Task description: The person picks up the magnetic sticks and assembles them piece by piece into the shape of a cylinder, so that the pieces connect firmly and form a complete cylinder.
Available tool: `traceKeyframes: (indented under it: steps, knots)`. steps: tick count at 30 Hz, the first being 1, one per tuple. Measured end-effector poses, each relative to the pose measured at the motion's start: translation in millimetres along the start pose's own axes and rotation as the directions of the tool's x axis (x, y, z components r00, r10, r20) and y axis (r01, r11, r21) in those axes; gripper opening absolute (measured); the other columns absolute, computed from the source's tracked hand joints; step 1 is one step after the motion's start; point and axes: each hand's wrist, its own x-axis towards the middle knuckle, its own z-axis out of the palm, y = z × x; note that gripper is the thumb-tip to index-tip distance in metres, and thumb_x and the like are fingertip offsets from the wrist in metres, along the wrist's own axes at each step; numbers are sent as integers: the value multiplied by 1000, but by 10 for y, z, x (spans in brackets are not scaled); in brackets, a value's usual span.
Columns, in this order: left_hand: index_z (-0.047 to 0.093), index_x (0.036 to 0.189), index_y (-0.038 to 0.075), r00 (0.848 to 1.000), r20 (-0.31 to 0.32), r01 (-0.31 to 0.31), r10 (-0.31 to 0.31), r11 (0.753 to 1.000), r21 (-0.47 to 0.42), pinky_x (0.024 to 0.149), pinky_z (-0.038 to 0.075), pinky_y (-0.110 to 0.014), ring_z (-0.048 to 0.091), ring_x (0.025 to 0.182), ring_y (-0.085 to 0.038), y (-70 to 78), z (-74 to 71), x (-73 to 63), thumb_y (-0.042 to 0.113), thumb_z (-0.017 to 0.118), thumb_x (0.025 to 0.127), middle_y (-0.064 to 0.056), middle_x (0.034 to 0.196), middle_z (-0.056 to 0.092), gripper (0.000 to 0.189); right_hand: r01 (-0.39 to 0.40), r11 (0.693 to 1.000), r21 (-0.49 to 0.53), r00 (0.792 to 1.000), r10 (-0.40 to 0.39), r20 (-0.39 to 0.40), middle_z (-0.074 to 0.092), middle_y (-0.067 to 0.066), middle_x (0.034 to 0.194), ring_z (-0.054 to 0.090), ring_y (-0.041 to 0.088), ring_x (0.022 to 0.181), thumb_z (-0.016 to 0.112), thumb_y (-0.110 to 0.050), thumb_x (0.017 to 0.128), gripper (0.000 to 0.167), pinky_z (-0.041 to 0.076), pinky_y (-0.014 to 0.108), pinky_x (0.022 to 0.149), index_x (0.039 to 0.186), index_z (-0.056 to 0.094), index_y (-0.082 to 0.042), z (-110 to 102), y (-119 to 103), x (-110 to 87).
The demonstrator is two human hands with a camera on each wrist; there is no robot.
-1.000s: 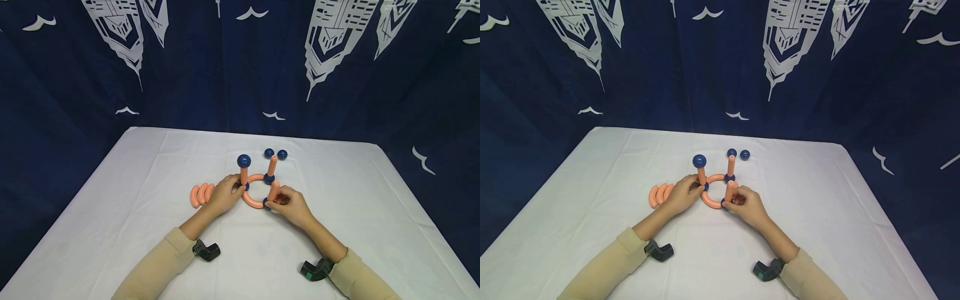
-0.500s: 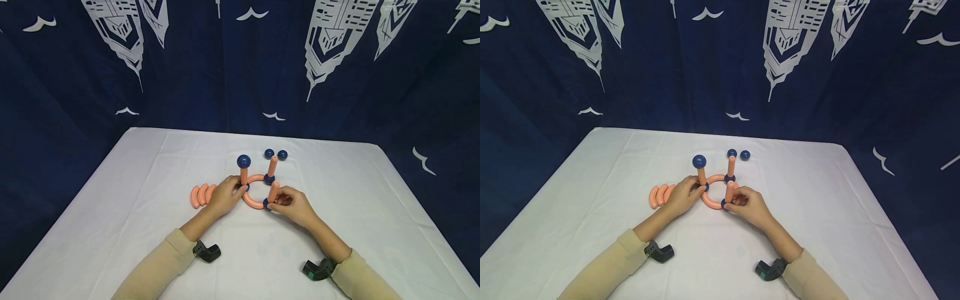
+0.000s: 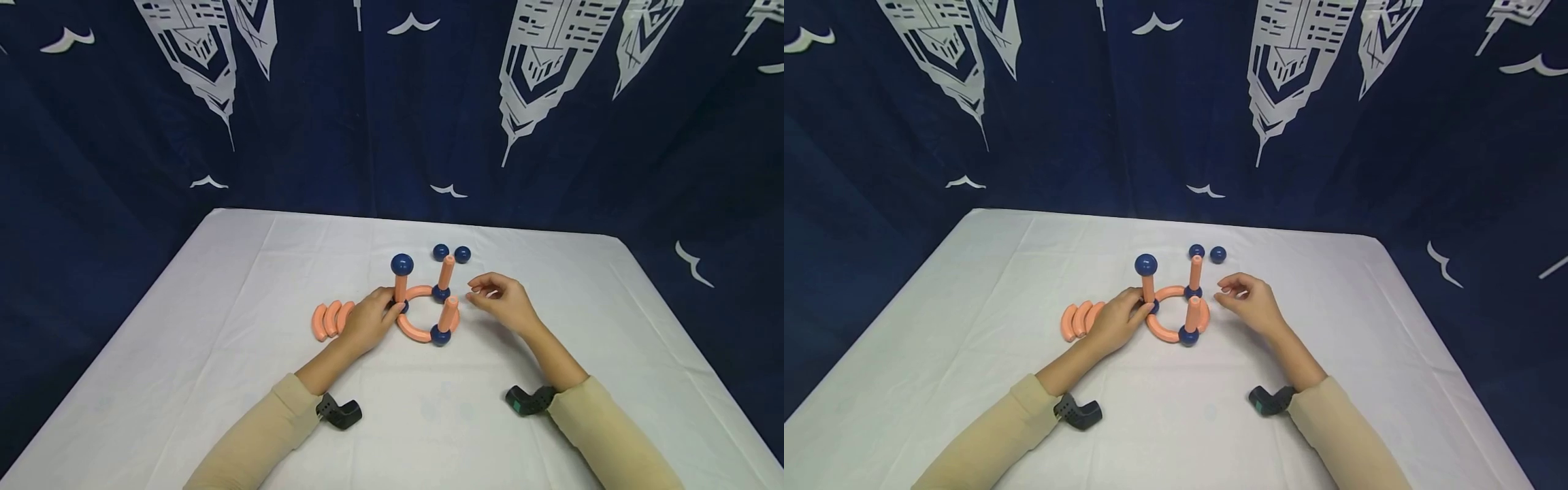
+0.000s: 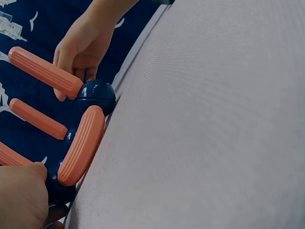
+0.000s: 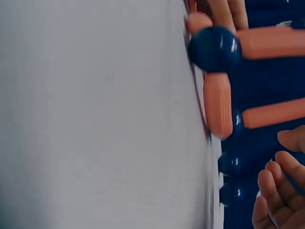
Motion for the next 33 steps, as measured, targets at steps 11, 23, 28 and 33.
traceKeyframes:
  steps: [11,23,28,33]
  knots:
    - [61,122,1,1000,17,-10,10,1000,19,85,50,-41,63,101,-28,-21,10,-9,23,56,100,-14,112,63,31,-105,991,-85,987,94,-131,64,17,98,58,24,89,69,-12,89,29,44,17,69,110,65,7,19,167,480]
    - [61,120,2,1000,15,-26,25,999,32,86,50,-40,62,103,-27,-31,5,-18,23,55,101,-13,113,63,29,-258,963,-80,959,245,-142,59,18,108,57,26,96,67,-19,90,46,45,27,74,127,55,5,109,327,820]
    - [60,121,2,999,13,-33,33,999,41,88,50,-41,62,107,-28,-33,5,-22,23,55,101,-14,116,63,30,-307,944,-117,949,294,-114,59,22,114,56,31,99,68,-25,90,55,45,35,81,133,51,5,135,379,884]
    - [61,121,2,999,-2,-47,47,998,37,89,50,-42,62,107,-29,-41,13,-20,23,57,100,-14,115,63,29,-336,930,-146,940,323,-107,59,23,116,56,32,100,67,-30,90,58,46,39,83,134,51,5,158,385,914]
